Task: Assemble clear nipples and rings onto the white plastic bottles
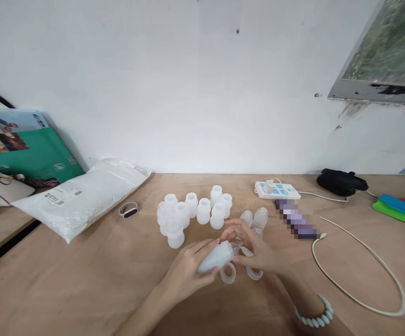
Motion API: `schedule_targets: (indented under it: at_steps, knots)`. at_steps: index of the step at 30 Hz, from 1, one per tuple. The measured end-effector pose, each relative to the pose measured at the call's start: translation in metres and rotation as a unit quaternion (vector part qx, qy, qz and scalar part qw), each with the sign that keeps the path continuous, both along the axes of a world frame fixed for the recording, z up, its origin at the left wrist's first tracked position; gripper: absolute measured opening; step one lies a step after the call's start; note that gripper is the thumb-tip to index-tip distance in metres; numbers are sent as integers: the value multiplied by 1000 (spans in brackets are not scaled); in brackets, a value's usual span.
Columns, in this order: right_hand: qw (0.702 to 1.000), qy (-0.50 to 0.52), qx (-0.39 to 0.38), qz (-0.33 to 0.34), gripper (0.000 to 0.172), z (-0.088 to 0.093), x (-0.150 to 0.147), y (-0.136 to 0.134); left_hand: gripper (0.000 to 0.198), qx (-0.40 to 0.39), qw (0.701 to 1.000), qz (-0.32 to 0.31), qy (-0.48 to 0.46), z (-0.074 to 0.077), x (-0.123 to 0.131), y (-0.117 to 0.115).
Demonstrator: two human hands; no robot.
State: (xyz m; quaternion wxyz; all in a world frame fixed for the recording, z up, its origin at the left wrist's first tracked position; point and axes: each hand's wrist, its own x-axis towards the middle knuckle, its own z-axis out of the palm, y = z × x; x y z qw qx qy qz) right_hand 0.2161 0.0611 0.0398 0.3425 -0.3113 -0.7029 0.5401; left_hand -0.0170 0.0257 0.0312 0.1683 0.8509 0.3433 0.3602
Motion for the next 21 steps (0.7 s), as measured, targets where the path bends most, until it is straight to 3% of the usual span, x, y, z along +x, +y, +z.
schedule_targets:
  at_steps: [2,4,6,9,11,14,18,21]
  knots:
    - [996,-35,-39,-67,49,-2,-4,-1,52,-1,1000,1,5,0,-1,0]
    - [989,-54,-67,-123,41,-3,-6,-3,51,-3,1000,9,8,1,-1,0]
    - [992,-39,-50,-108,41,0,-5,-3,50,-7,1000,11,4,1,-1,0]
    - [999,-30,27,-12,50,7,-1,-3,49,-11,1000,4,-13,2,0,1]
    - [996,-57,65,3,46,8,-1,-3,46,0,1000,3,-19,2,1,1]
    - [997,-63,30,-42,28,-4,-10,-3,45,71,997,9,12,1,0,-1]
    - [996,-53,-39,-65,46,-22,-22,-3,40,195,976,15,93,2,-1,-4]
    - [996,-43,-44,-62,49,-20,-21,-4,39,189,979,20,80,4,0,-2]
